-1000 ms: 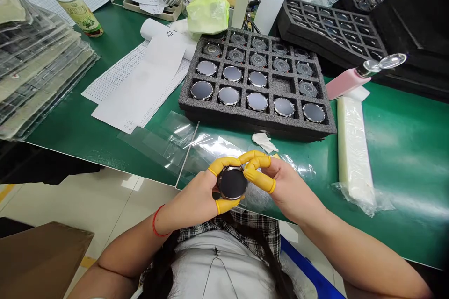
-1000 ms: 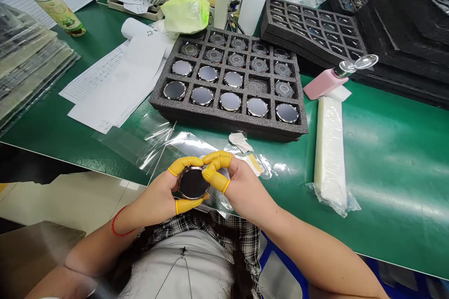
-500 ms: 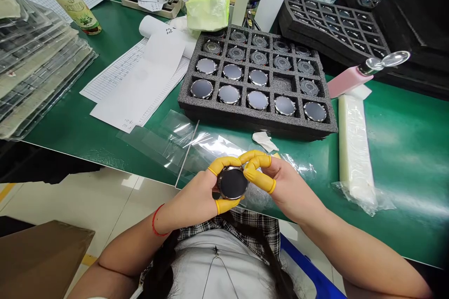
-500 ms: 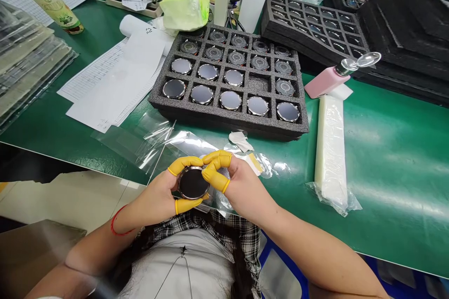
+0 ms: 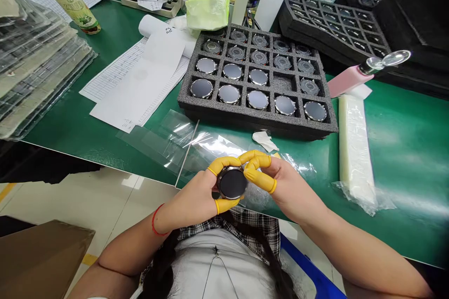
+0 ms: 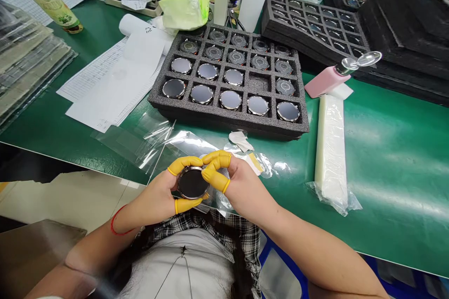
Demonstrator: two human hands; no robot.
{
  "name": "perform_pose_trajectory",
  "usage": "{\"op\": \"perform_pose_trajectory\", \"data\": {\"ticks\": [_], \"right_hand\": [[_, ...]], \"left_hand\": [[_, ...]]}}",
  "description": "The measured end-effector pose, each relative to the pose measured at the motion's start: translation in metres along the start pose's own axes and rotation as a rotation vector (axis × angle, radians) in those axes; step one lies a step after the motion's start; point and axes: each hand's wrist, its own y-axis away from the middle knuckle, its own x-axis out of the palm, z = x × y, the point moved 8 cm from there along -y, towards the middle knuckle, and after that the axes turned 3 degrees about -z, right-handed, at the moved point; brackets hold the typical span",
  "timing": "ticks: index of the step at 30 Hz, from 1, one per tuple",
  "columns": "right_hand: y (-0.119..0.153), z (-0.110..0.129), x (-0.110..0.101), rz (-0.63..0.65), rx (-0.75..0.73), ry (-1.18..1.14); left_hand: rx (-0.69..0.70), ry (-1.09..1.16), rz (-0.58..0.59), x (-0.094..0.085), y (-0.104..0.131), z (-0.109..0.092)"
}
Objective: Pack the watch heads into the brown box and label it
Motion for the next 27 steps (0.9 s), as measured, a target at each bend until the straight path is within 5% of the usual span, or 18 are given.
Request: {"op": "perform_pose_trajectory", "data": {"ticks": [27], "right_hand": [[-0.0007, -0.0034, 0.0008, 0.011, 0.022, -0.025]], "left_hand": [[-0.061, 0.077, 0.026, 0.0016, 0.0001, 0.0018]]}}
